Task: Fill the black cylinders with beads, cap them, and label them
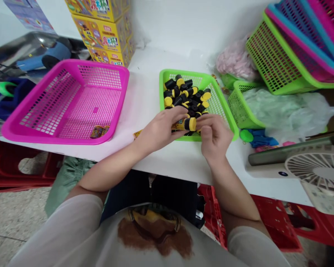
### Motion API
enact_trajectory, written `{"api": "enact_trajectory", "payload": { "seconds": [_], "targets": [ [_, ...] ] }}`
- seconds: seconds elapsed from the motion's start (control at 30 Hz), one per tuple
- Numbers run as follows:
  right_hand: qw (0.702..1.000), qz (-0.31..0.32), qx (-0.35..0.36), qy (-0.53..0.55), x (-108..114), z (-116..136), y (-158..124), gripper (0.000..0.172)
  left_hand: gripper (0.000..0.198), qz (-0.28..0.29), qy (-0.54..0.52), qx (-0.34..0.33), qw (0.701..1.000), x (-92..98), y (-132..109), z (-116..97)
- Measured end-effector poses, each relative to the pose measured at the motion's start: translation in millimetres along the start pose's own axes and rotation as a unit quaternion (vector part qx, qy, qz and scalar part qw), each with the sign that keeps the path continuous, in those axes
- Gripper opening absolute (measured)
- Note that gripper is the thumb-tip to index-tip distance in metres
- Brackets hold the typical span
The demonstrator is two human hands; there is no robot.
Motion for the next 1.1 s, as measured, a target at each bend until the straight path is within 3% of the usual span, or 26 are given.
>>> {"api": "enact_trajectory", "payload": {
  "seconds": [0.07, 0.13, 0.23, 0.33, 0.4, 0.47, 0.6, 0.73, 0.8, 0.93, 1.0, 1.1],
  "targets": [
    [0.998, -0.017, 0.056, 0.019, 3, 1, -1, 0.039, 0.06, -0.03, -0.034, 0.012, 0.999, 0.3, -2, 4],
    [0.997, 0.006, 0.074, 0.037, 1, 0, -3, 0.034, 0.06, -0.038, -0.065, 0.011, 0.997, -1.0, -3, 9],
    [0.998, 0.038, 0.029, 0.048, -4, -3, -5, 0.035, 0.059, -0.027, -0.109, 0.017, 0.993, -4.2, -3, 12],
    [0.993, 0.07, -0.014, 0.092, -5, -7, -2, 0.034, 0.069, -0.027, -0.188, 0.075, 0.979, -3.8, -1, 8],
    [0.98, 0.12, -0.031, 0.155, -4, -10, 1, 0.033, 0.078, -0.025, -0.283, 0.138, 0.949, -2.0, 1, 4],
    [0.966, 0.165, -0.04, 0.196, -3, -13, 2, 0.036, 0.086, -0.001, -0.396, 0.19, 0.899, -1.5, 3, -2],
    [0.955, 0.216, -0.038, 0.197, -1, -12, -1, 0.038, 0.089, 0.055, -0.552, 0.229, 0.8, -4.3, 7, -11],
    [0.953, 0.258, 0.002, 0.155, 0, -2, -5, 0.05, 0.097, 0.036, -0.603, 0.261, 0.753, -9.3, 7, -10],
    [0.964, 0.23, 0.073, 0.115, 1, 5, -5, 0.057, 0.099, 0.011, -0.603, 0.287, 0.744, -10.8, 6, -8],
    [0.98, 0.078, 0.182, 0.001, -1, 13, -8, 0.07, 0.091, -0.006, -0.63, 0.293, 0.719, -14.0, 5, -11],
    [0.978, 0.009, 0.208, -0.019, -5, 18, -13, 0.07, 0.086, 0.001, -0.634, 0.279, 0.722, -17.1, 5, -16],
    [0.977, -0.016, 0.211, -0.026, -12, 25, -22, 0.07, 0.082, 0.008, -0.624, 0.273, 0.732, -22.8, 3, -22]
  ]
}}
Point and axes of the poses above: each hand's wrist, its own y-axis towards the middle knuckle, its own x-axis out of the back of the hand, z = x × y, the point moved 3 cm from there along y, towards the middle knuckle, and after that the axes turned 15 degrees about -x, right-handed, at the moved point
